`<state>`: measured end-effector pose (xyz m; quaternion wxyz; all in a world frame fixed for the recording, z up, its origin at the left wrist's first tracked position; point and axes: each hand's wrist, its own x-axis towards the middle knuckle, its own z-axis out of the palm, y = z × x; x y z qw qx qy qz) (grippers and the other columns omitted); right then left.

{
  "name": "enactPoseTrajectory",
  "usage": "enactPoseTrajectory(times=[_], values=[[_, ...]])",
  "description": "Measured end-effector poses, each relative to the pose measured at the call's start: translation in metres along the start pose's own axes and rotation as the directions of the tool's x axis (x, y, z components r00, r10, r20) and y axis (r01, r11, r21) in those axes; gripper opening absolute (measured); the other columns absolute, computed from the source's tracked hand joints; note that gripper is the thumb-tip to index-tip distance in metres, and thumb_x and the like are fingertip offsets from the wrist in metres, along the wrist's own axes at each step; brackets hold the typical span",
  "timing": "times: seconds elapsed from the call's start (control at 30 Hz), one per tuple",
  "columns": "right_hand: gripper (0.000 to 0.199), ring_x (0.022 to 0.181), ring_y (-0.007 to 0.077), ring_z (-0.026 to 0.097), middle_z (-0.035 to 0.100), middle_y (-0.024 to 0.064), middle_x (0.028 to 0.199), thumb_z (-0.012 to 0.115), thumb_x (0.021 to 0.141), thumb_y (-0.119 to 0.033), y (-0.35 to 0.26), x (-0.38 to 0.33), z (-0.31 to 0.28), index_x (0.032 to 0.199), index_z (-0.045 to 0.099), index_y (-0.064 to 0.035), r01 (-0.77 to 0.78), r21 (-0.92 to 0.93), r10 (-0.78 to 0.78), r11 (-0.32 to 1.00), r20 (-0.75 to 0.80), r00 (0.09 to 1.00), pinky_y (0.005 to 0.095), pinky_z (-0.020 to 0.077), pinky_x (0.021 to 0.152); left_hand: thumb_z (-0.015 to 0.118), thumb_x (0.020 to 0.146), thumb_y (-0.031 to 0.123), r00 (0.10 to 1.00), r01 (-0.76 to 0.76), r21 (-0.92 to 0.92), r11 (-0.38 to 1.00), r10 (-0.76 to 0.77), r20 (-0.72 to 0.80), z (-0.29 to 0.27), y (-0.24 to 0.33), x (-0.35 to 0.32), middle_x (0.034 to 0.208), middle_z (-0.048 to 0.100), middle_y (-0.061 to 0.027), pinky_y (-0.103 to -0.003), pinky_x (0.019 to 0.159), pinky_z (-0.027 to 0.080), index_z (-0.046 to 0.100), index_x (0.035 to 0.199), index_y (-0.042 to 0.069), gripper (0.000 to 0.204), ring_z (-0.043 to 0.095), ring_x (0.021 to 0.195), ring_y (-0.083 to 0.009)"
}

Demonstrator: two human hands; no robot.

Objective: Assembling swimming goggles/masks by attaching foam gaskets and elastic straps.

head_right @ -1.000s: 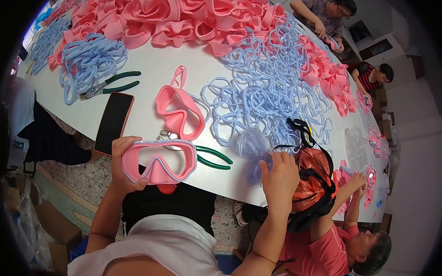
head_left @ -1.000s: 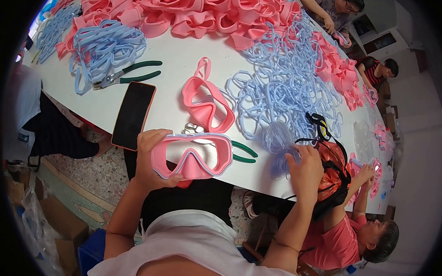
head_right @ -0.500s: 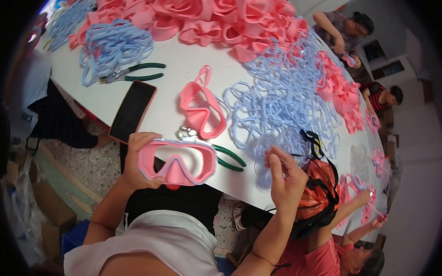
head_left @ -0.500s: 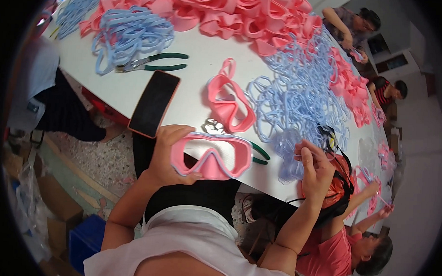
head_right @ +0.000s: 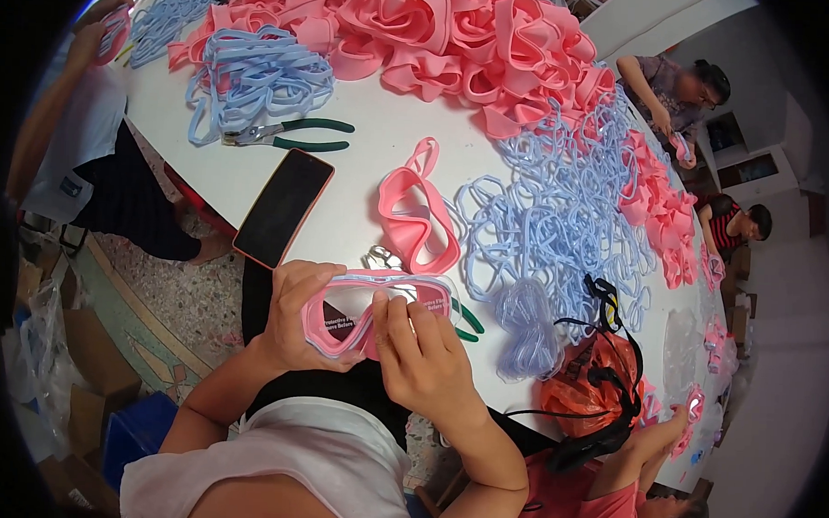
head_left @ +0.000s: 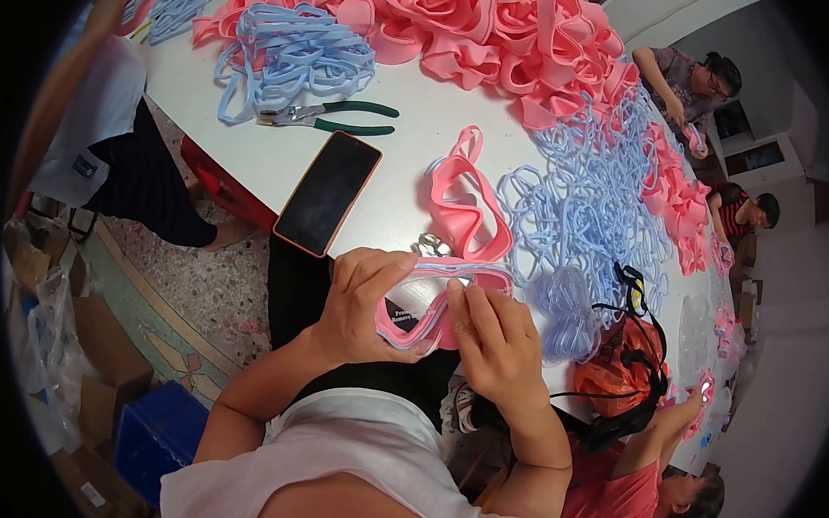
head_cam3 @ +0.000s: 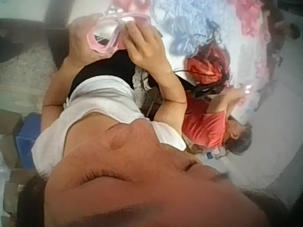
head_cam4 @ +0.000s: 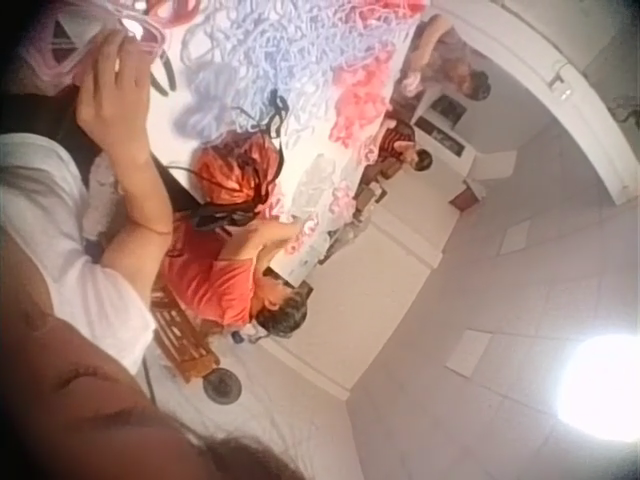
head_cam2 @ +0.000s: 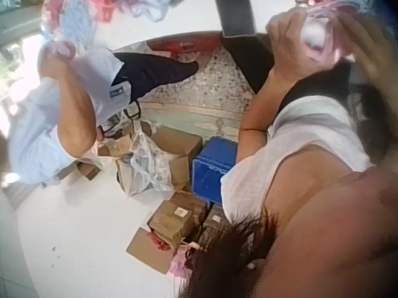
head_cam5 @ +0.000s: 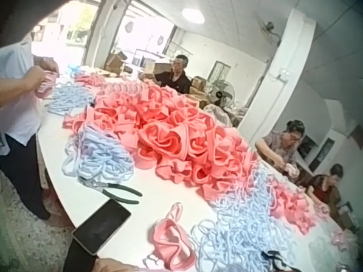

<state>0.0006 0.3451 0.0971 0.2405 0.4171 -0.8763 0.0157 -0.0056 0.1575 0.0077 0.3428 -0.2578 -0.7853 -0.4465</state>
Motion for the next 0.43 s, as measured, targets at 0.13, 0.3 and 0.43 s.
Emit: enactPoseTrajectory(times=[0.13,0.3,0.43], values=[[0.048,0.084,0.0261,0.058,0.060,0.0146,0.104,0.063,0.070,-0.004,-0.0038,-0.0011,-0.0035,0.117,0.064,0.0069,-0.024,0.001,0.024,1.000,-0.006,1.000,0.0353,0.0501,0.069,0.084,0.065,0.045,0.996,-0.043,0.049,0.998,0.047,-0.077,0.0050,0.0016,-0.0006,0.120,0.057,-0.0128,-0.040,0.093,0.038,0.043,0.128,0.004,0.085,0.050,0.105,-0.0272],[0.050,0.083,0.0267,0.058,0.060,0.0150,0.103,0.062,0.069,-0.003,-0.0028,0.0012,-0.0033,0.117,0.064,0.0075,-0.018,-0.008,0.018,1.000,-0.002,1.000,0.0357,0.0512,0.070,0.082,0.068,0.044,0.997,-0.043,0.050,0.998,0.045,-0.055,0.0032,0.0011,0.0005,0.123,0.055,-0.0119,-0.040,0.093,0.038,0.044,0.127,0.006,0.080,0.049,0.106,-0.0265],[0.051,0.084,0.0274,0.058,0.060,0.0157,0.104,0.062,0.068,-0.004,-0.0013,0.0003,-0.0023,0.118,0.064,0.0070,-0.020,0.015,0.019,1.000,0.017,1.000,0.0363,0.0513,0.072,0.081,0.071,0.045,0.995,-0.048,0.069,0.996,0.054,-0.079,0.0056,0.0042,0.0011,0.123,0.055,-0.0119,-0.040,0.094,0.038,0.044,0.127,0.007,0.077,0.048,0.109,-0.0260]])
